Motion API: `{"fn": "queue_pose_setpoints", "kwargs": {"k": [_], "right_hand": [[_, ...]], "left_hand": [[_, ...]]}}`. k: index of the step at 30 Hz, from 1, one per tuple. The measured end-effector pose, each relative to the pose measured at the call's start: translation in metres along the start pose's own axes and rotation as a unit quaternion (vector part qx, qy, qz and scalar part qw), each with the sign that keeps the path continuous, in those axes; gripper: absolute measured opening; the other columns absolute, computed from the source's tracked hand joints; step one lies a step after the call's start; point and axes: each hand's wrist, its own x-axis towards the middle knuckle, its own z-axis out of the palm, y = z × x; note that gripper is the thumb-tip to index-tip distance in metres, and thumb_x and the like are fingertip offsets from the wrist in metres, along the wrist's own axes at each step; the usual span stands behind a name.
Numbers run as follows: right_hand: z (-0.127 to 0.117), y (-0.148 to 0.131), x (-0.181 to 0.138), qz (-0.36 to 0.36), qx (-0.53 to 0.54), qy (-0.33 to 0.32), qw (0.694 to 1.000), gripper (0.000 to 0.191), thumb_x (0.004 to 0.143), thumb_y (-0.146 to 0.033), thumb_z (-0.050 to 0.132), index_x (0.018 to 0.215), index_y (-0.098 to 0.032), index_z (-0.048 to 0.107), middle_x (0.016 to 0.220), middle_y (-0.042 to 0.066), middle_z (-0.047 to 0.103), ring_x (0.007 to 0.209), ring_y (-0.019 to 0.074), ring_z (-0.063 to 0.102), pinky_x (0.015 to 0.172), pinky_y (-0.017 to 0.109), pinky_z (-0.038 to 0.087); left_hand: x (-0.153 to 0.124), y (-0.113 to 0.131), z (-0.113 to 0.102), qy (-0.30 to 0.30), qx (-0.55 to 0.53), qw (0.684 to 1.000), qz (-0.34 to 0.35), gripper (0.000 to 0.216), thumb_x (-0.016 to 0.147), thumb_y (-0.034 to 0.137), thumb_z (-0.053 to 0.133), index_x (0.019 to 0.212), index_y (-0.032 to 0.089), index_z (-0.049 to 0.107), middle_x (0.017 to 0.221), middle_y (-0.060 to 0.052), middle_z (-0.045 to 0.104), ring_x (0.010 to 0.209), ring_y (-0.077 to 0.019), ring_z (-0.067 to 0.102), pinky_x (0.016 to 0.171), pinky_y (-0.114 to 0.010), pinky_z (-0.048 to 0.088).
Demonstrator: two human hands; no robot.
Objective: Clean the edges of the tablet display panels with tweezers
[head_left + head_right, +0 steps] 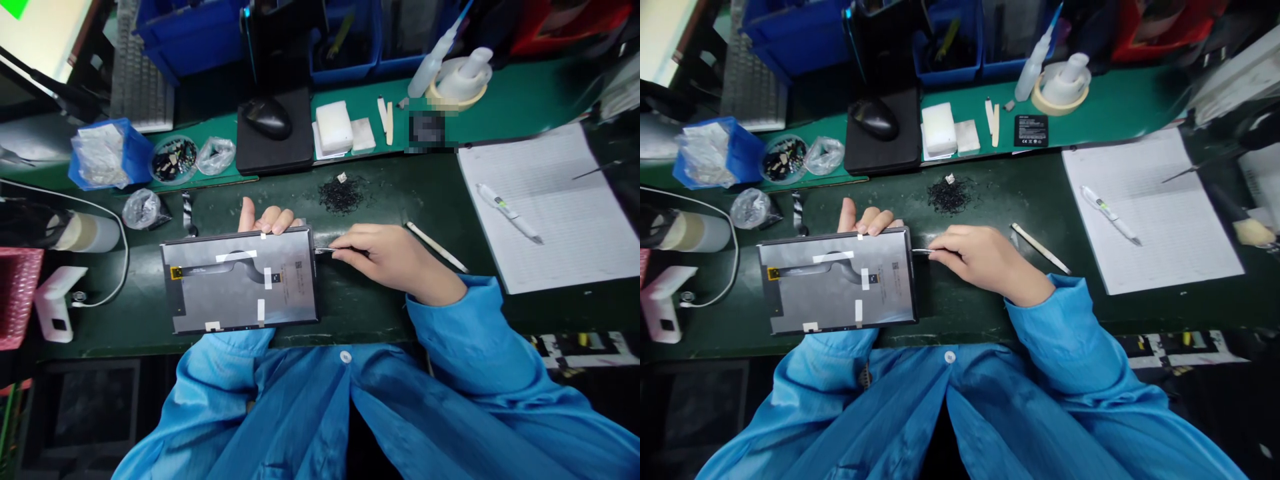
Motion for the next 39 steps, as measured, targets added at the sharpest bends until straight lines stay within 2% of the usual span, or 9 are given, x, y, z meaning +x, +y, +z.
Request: {"fn": "queue_pose_setpoints", "kwargs": {"k": [7, 11, 16, 19, 24, 29, 33, 36, 39], "right_hand": [[0.000, 0.001, 0.000, 0.018, 0.032, 0.012, 0.999, 0.013, 0.095, -0.028, 0.069, 0.104, -0.021, 0.076, 0.089, 0.002, 0.078, 0.076, 0.0172, 0.072, 0.069, 0.026, 0.052], [-0.002, -0.001, 0.000, -0.002, 0.003, -0.003, 1.000, 0.020, 0.101, -0.027, 0.059, 0.104, -0.021, 0.078, 0.095, 0.005, 0.078, 0.086, 0.0194, 0.073, 0.075, 0.028, 0.053], [-0.002, -0.001, 0.000, 0.021, 0.016, -0.003, 1.000, 0.015, 0.096, -0.027, 0.069, 0.107, -0.021, 0.076, 0.094, 0.003, 0.079, 0.080, 0.0180, 0.074, 0.072, 0.027, 0.053], [-0.001, -0.001, 0.000, 0.005, -0.001, -0.005, 1.000, 0.016, 0.099, -0.028, 0.064, 0.105, -0.021, 0.077, 0.094, 0.003, 0.078, 0.084, 0.0192, 0.074, 0.074, 0.029, 0.053], [0.000, -0.002, 0.000, 0.020, 0.010, -0.012, 1.000, 0.018, 0.100, -0.029, 0.062, 0.110, -0.023, 0.076, 0.099, 0.003, 0.080, 0.086, 0.0195, 0.075, 0.075, 0.028, 0.054], [0.000, -0.002, 0.000, 0.007, 0.002, -0.007, 1.000, 0.016, 0.098, -0.028, 0.064, 0.105, -0.022, 0.077, 0.095, 0.003, 0.079, 0.083, 0.0193, 0.074, 0.073, 0.028, 0.054], [0.000, -0.001, -0.001, 0.006, -0.007, -0.012, 1.000, 0.021, 0.102, -0.029, 0.059, 0.110, -0.022, 0.077, 0.102, 0.005, 0.080, 0.091, 0.0214, 0.075, 0.078, 0.030, 0.055], [0.000, -0.001, -0.001, 0.036, 0.006, -0.010, 0.999, 0.018, 0.097, -0.030, 0.066, 0.111, -0.024, 0.076, 0.097, 0.002, 0.080, 0.083, 0.0198, 0.076, 0.072, 0.028, 0.055], [0.000, -0.002, -0.001, 0.025, -0.005, -0.011, 1.000, 0.016, 0.097, -0.030, 0.064, 0.106, -0.024, 0.077, 0.095, 0.002, 0.080, 0.081, 0.0199, 0.075, 0.072, 0.029, 0.055]], "left_hand": [[-0.002, 0.000, -0.003, -0.010, -0.003, 1.000, 0.009, 0.059, 0.103, 0.059, 0.041, 0.059, 0.020, 0.034, 0.063, 0.001, 0.026, 0.057, -0.0121, 0.034, 0.060, -0.026, 0.049], [-0.003, 0.000, 0.001, -0.007, -0.018, 1.000, 0.000, 0.060, 0.103, 0.060, 0.040, 0.059, 0.020, 0.031, 0.063, 0.001, 0.025, 0.057, -0.0122, 0.034, 0.060, -0.026, 0.050], [-0.004, 0.002, 0.007, 0.010, -0.019, 1.000, 0.000, 0.060, 0.105, 0.059, 0.034, 0.060, 0.020, 0.028, 0.063, 0.001, 0.024, 0.056, -0.0120, 0.032, 0.060, -0.025, 0.049], [-0.004, 0.002, 0.007, 0.027, 0.004, 1.000, 0.002, 0.061, 0.104, 0.060, 0.032, 0.059, 0.020, 0.028, 0.062, 0.001, 0.023, 0.056, -0.0126, 0.032, 0.059, -0.025, 0.049], [-0.003, 0.002, 0.004, 0.002, -0.026, 1.000, 0.005, 0.060, 0.103, 0.060, 0.040, 0.060, 0.020, 0.029, 0.062, 0.001, 0.026, 0.056, -0.0119, 0.032, 0.059, -0.025, 0.048], [-0.004, 0.002, 0.005, -0.006, -0.031, 0.999, -0.008, 0.060, 0.105, 0.060, 0.033, 0.061, 0.019, 0.026, 0.062, 0.001, 0.026, 0.056, -0.0118, 0.034, 0.059, -0.025, 0.049], [-0.004, 0.003, 0.005, 0.007, -0.005, 1.000, -0.001, 0.060, 0.105, 0.060, 0.033, 0.061, 0.019, 0.025, 0.062, 0.001, 0.026, 0.056, -0.0122, 0.034, 0.059, -0.025, 0.049], [-0.003, 0.003, 0.005, 0.024, 0.026, 0.999, 0.014, 0.060, 0.105, 0.059, 0.032, 0.061, 0.019, 0.024, 0.062, 0.000, 0.025, 0.056, -0.0127, 0.033, 0.058, -0.026, 0.049], [-0.003, 0.002, 0.005, 0.023, 0.040, 0.999, 0.017, 0.060, 0.104, 0.060, 0.034, 0.061, 0.020, 0.024, 0.062, 0.000, 0.025, 0.056, -0.0129, 0.035, 0.058, -0.026, 0.049]]}}
